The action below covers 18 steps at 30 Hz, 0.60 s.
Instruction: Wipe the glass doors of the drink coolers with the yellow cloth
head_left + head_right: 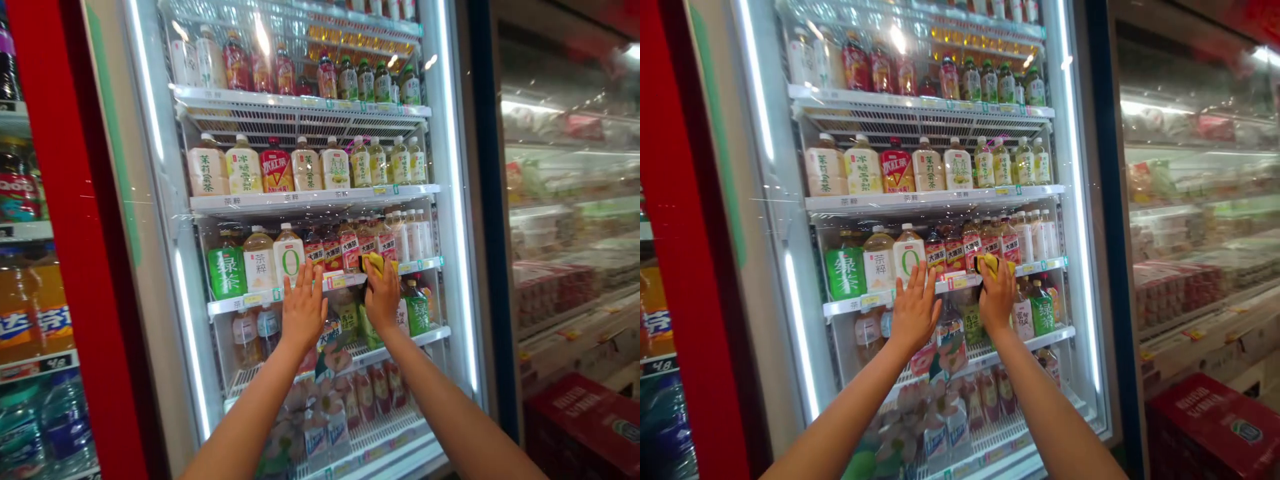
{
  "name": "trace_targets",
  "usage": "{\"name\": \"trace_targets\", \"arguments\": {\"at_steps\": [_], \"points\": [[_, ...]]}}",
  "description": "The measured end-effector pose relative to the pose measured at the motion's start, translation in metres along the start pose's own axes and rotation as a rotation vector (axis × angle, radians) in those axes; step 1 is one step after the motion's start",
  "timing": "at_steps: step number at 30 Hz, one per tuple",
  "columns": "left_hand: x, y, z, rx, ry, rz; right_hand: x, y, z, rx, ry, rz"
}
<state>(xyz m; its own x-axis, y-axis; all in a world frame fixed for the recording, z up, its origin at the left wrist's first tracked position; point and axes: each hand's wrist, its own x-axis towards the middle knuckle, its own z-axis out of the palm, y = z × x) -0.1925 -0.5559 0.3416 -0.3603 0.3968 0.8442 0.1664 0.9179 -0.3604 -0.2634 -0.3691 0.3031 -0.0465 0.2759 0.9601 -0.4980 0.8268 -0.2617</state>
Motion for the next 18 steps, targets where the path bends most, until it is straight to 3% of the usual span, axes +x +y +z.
{"name": "trace_targets", "arguments": {"at_steps": [3,6,9,13,16,18], "points": [[0.000,0.006,0.007,-0.010,0.011,0.044,-0.009,-0.002,-0.001,0.004,-0.096,-0.115],[0.006,0.014,0.013,-0.018,0.030,0.081,0.024,0.008,0.002,0.032,-0.121,-0.158],[0.012,0.024,0.020,-0.025,0.051,0.086,0.053,0.034,0.003,0.058,-0.026,-0.049],[0.016,0.036,0.028,-0.039,0.085,0.071,0.034,0.054,0.000,0.033,0.088,0.090],[0.021,0.044,0.034,-0.065,0.087,0.114,0.017,0.054,-0.002,-0.027,-0.005,-0.005],[0.027,0.051,0.038,-0.076,0.082,0.137,0.026,0.059,-0.005,-0.045,-0.075,-0.091]]}}
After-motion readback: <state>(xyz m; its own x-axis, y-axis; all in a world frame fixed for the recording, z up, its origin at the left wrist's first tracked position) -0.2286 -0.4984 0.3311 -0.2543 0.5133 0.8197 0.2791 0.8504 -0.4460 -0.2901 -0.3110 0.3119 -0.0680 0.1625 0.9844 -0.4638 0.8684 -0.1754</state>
